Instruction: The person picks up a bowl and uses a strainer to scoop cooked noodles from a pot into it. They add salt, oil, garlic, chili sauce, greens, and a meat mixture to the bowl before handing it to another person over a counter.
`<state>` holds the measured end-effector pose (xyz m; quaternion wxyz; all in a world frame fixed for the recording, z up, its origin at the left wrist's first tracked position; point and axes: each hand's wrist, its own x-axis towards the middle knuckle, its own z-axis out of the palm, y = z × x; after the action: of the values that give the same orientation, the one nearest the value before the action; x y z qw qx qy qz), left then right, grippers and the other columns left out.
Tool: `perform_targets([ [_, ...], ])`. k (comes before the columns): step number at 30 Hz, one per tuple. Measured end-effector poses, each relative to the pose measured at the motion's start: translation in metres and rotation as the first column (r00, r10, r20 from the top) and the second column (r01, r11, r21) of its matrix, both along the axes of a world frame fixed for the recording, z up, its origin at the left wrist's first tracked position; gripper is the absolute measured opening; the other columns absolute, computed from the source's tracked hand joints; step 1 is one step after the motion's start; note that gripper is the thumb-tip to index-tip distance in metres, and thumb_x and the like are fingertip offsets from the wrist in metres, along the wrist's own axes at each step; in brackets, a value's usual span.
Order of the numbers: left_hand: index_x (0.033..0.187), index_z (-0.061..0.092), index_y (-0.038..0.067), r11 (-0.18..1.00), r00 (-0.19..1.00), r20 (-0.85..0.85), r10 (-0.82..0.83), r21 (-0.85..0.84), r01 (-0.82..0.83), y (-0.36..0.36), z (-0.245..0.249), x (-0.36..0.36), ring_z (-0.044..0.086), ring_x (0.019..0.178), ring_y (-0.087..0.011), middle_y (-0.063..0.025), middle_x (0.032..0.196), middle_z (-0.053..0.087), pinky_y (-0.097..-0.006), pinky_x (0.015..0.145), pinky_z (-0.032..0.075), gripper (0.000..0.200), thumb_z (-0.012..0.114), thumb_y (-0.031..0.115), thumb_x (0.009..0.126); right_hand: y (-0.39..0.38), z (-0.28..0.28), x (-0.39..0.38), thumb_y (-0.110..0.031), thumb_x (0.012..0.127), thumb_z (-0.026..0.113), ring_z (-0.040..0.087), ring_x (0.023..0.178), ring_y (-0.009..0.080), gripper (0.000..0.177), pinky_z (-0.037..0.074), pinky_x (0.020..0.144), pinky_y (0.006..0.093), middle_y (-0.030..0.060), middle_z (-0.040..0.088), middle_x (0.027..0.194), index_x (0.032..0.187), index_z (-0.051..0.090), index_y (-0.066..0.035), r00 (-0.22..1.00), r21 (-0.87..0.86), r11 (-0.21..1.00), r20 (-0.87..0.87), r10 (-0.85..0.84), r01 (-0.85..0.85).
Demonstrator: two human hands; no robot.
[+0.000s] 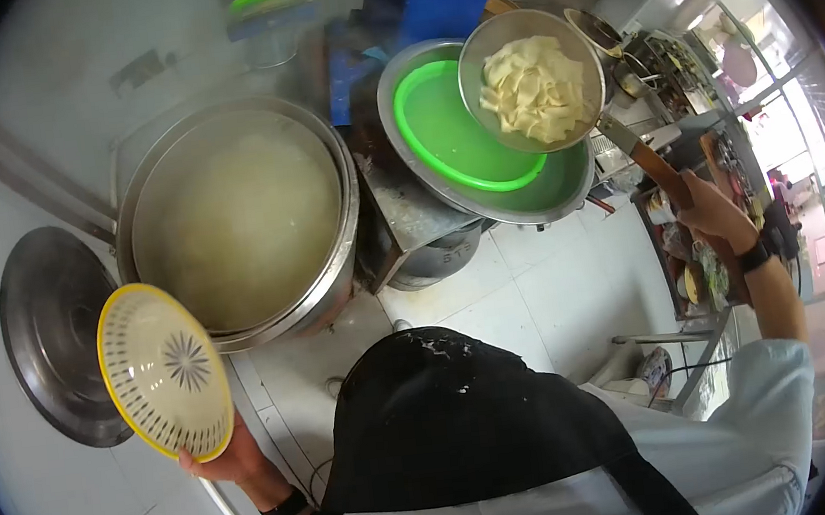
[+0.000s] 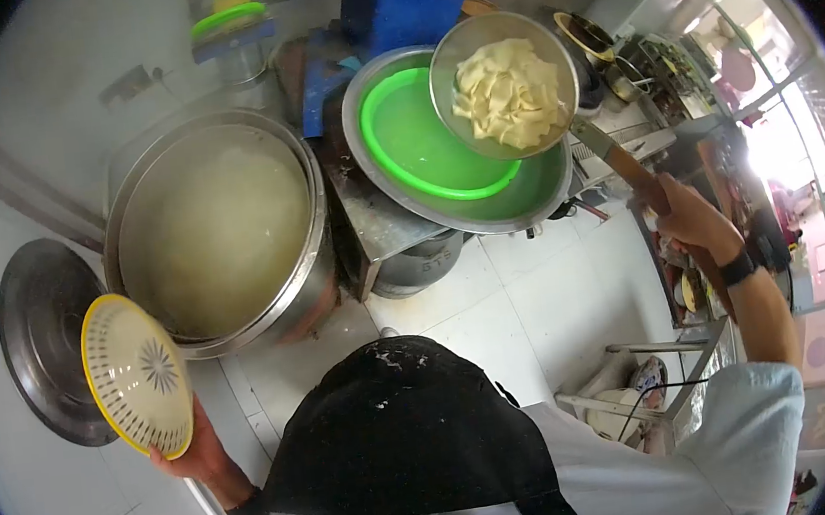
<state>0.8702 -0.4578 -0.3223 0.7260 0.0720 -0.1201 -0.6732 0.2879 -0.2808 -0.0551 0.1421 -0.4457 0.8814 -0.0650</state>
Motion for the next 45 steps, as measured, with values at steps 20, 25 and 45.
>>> perform_targets([
  [20,0.129,0.035,0.008,0.991,0.995,0.095,0.022,0.128,-0.034,0.029,0.035,-0.042,0.041,0.117,-0.0335,-0.0164,0.127,0.042,-0.0484,0.096,0.034,0.066,0.054,0.033,0.070,-0.028,-0.086,-0.027,-0.002,0.068,0.064,0.056,0.053,0.0174,0.043,0.049,0.046,0.0309,0.0092,0.053,0.076,0.103,0.038,-0.003,0.461,0.357,0.924,0.803,-0.379,0.137],
  [25,0.128,0.035,0.008,0.994,0.996,0.088,-0.004,0.111,-0.006,0.031,0.043,-0.046,0.042,0.116,-0.0333,-0.0164,0.126,0.042,-0.0466,0.098,0.033,0.066,0.055,0.033,0.070,-0.053,-0.100,-0.013,-0.003,0.070,0.062,0.051,0.044,0.0151,0.035,0.045,0.038,0.0299,0.0070,0.051,0.068,0.098,0.042,-0.002,0.497,0.326,0.920,0.775,-0.391,0.217],
  [45,0.128,0.036,0.006,0.984,1.000,-0.006,-0.011,0.178,0.012,0.034,0.038,-0.047,0.039,0.120,-0.0317,-0.0150,0.128,0.042,-0.0510,0.099,0.030,0.066,0.056,0.030,0.070,-0.060,0.016,-0.036,-0.007,0.069,0.061,0.050,0.040,0.0128,0.026,0.041,0.034,0.0278,0.0068,0.052,0.060,0.089,0.047,0.003,0.993,0.188,0.982,0.111,-0.043,0.022],
])
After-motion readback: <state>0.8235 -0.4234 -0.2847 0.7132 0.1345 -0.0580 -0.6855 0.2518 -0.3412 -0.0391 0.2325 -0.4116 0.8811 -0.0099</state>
